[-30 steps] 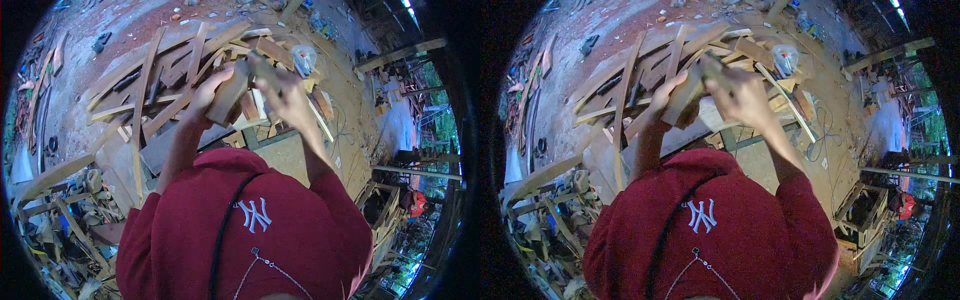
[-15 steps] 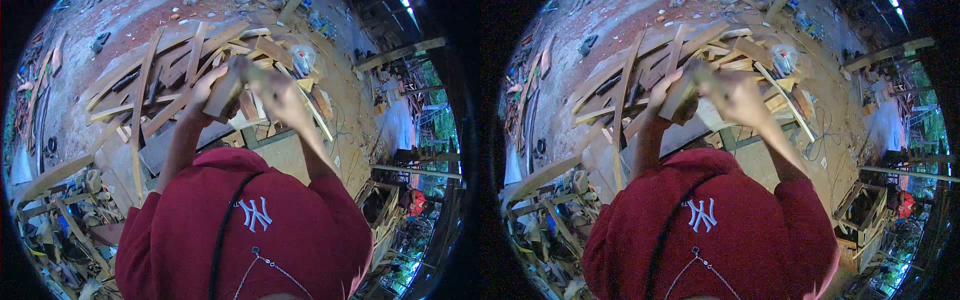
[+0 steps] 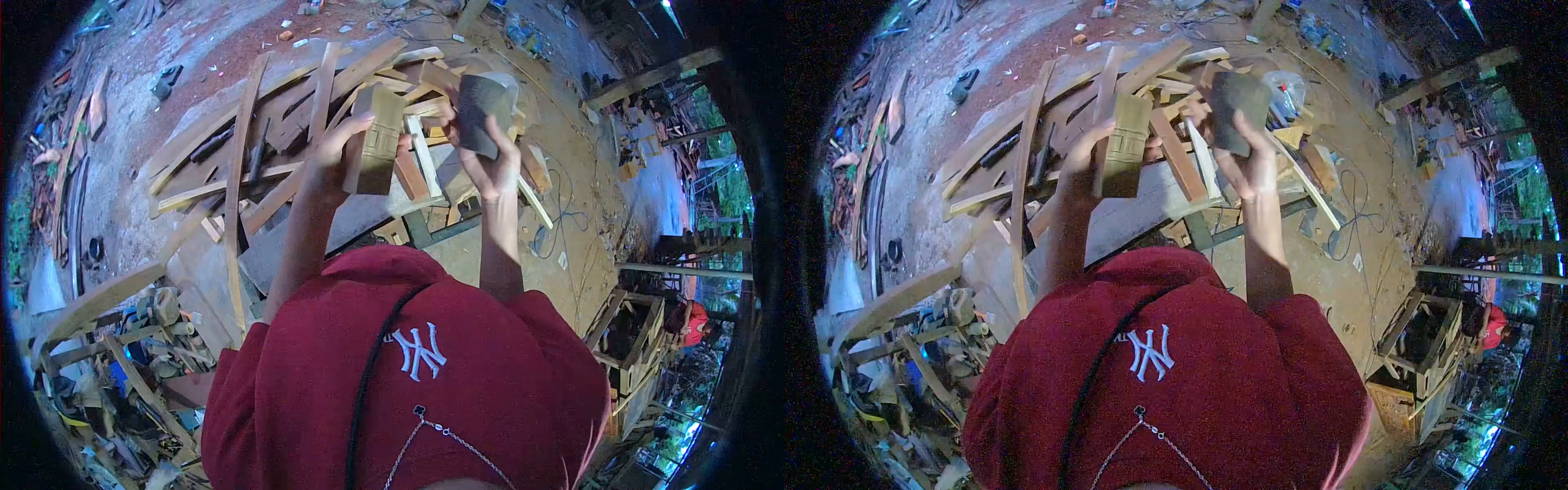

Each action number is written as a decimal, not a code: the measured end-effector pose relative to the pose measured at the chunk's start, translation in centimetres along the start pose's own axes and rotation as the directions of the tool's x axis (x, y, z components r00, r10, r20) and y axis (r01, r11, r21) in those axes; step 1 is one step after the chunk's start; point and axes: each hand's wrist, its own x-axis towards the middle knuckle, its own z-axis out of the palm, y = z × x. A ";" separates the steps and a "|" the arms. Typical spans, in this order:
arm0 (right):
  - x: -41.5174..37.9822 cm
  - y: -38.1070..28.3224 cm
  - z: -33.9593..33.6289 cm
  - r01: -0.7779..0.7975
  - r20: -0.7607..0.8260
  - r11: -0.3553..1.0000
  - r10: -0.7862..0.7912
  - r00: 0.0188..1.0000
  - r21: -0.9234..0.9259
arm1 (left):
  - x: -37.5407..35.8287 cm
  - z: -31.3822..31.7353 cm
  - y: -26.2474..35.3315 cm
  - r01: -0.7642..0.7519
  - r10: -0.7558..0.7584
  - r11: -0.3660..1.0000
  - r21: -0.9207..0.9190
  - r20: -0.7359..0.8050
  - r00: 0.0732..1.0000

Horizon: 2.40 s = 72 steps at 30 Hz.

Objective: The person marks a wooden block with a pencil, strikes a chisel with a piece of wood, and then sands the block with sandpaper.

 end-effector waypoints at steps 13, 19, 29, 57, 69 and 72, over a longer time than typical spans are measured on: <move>-0.8 -1.1 4.1 0.518 0.515 0.224 -0.078 0.854 -0.825 | -0.8 0.3 1.0 0.184 -0.182 0.980 -0.070 0.036 0.983; -0.7 -0.1 4.1 0.692 0.690 -0.038 0.059 0.721 -0.721 | -1.5 0.9 1.6 0.117 -0.111 0.993 0.027 -0.148 0.983; -0.7 -1.3 4.9 0.578 0.579 -0.053 -0.024 0.815 -0.815 | -1.8 0.9 0.9 0.263 -0.263 0.965 -0.022 -0.065 0.963; -3.8 0.7 4.1 0.745 0.724 0.018 0.254 0.642 -0.667 | -2.8 1.6 3.6 0.285 -0.254 0.945 0.160 -0.193 0.948; -2.4 0.4 3.6 0.705 0.700 -0.079 0.079 0.710 -0.705 | -3.1 0.4 2.4 0.241 -0.246 0.964 0.110 0.036 0.969; -1.9 0.4 2.6 0.633 0.631 -0.081 0.054 0.774 -0.770 | -2.3 1.0 1.4 0.189 -0.172 0.977 0.093 -0.166 0.971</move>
